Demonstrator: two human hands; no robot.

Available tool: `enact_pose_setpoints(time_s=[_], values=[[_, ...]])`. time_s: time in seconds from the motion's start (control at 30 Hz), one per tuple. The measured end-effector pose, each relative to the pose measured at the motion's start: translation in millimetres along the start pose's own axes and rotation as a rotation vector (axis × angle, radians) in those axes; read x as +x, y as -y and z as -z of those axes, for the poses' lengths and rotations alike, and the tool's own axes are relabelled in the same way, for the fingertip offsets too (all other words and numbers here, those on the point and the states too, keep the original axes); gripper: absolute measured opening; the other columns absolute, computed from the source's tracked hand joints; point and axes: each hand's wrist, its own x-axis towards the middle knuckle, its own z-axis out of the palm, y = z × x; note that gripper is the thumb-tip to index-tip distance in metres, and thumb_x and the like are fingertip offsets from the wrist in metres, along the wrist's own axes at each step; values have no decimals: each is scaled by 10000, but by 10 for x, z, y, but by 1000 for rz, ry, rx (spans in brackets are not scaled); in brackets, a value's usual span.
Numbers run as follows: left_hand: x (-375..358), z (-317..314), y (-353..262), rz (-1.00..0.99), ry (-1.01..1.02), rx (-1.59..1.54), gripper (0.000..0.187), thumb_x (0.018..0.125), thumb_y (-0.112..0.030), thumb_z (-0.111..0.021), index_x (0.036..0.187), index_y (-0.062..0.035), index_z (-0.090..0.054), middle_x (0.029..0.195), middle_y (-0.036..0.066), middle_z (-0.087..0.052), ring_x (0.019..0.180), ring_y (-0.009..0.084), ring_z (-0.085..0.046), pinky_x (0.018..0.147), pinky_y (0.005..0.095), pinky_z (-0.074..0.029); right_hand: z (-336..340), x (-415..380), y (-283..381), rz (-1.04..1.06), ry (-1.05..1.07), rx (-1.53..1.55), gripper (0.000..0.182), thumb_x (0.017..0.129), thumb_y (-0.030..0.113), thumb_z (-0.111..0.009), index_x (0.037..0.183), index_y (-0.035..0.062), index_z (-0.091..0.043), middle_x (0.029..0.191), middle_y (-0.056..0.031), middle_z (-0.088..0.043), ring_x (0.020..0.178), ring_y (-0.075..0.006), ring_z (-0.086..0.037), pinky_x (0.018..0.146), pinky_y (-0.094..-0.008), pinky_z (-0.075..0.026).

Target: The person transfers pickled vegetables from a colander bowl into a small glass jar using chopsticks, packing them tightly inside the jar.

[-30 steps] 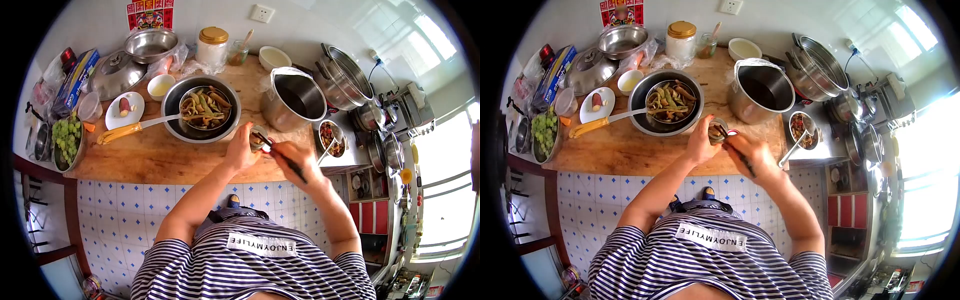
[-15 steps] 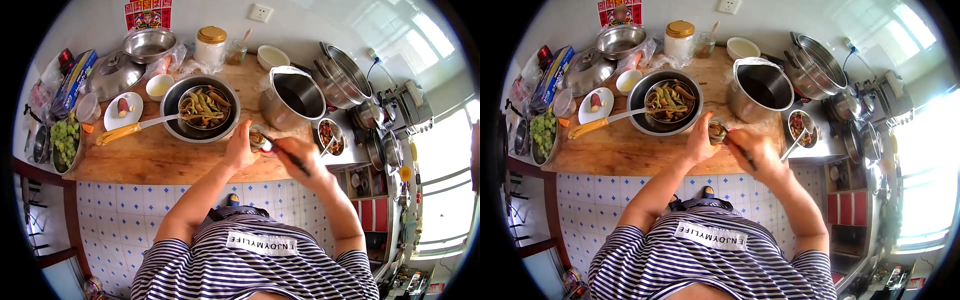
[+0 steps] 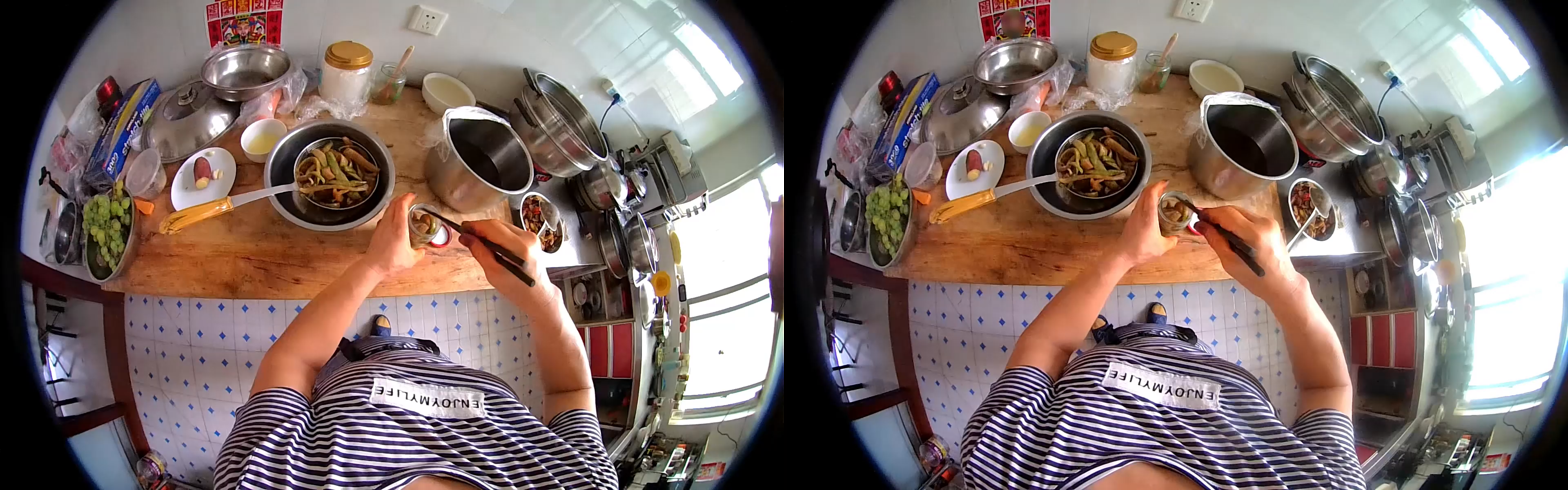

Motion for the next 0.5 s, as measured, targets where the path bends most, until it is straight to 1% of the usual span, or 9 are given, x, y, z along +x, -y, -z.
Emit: enact_pose_setpoints(time_s=[0.03,0.1,0.13,0.27,0.33,0.37,0.43,0.47,0.5], values=[[13,-13,58,2,1,-3,858,642,-93,-854,1347,10,-375,1222,202,-544,1158,379,-552,965,418,-480,13,-5,12,-9,14,-18,188,842,-9,-679,1029,-17,-668,847,-188,-678,689,-308,-684,606,-368,-518],[37,-37,128,90,210,-145,845,650,-84,-843,1352,18,-384,1242,211,-539,1174,376,-548,983,414,-473,-143,-2,-12,90,44,24,152,844,-13,-665,996,-11,-650,838,-205,-656,698,-366,-664,607,-397,-513],[14,-28,117,89,219,-142,812,656,-83,-833,1337,22,-402,1225,213,-548,1149,382,-558,968,420,-481,-237,-25,-31,20,88,-9,116,846,-18,-654,958,-6,-628,835,-209,-643,704,-404,-639,602,-418,-503],[-101,-36,10,107,133,-102,787,660,-91,-836,1315,19,-412,1212,212,-552,1116,392,-566,947,423,-488,-388,4,-46,-137,14,-17,87,830,-4,-691,877,-10,-617,762,-193,-628,672,-394,-623,576,-395,-487],[-93,-97,-38,149,85,-24,794,666,-93,-838,1311,31,-392,1210,227,-539,1097,403,-561,910,425,-503,-362,16,-155,-104,16,69,76,836,4,-699,887,-14,-646,748,-177,-633,635,-324,-637,573,-355,-487],[-78,-107,-56,135,78,-24,794,666,-93,-838,1311,31,-392,1210,227,-539,1097,403,-561,910,425,-503,-294,35,-181,-95,7,61,76,836,4,-699,887,-14,-646,748,-177,-633,635,-324,-637,573,-355,-487],[-71,-103,-85,167,85,15,816,660,-103,-848,1316,29,-383,1207,225,-537,1088,407,-563,915,430,-497,-150,88,-156,-144,124,151,100,845,7,-695,941,-16,-681,780,-148,-661,627,-224,-642,583,-319,-491],[-63,-100,-76,166,82,14,816,660,-103,-848,1316,29,-383,1207,225,-537,1088,407,-563,915,430,-497,-65,91,-110,-71,69,131,139,851,10,-694,989,-11,-701,799,-124,-684,639,-161,-634,589,-298,-492],[-61,-84,-65,121,54,8,822,661,-108,-850,1321,29,-380,1218,227,-534,1097,410,-561,924,432,-494,15,86,-47,-151,53,110,139,844,11,-702,981,-15,-701,795,-125,-687,653,-163,-643,597,-295,-497]])
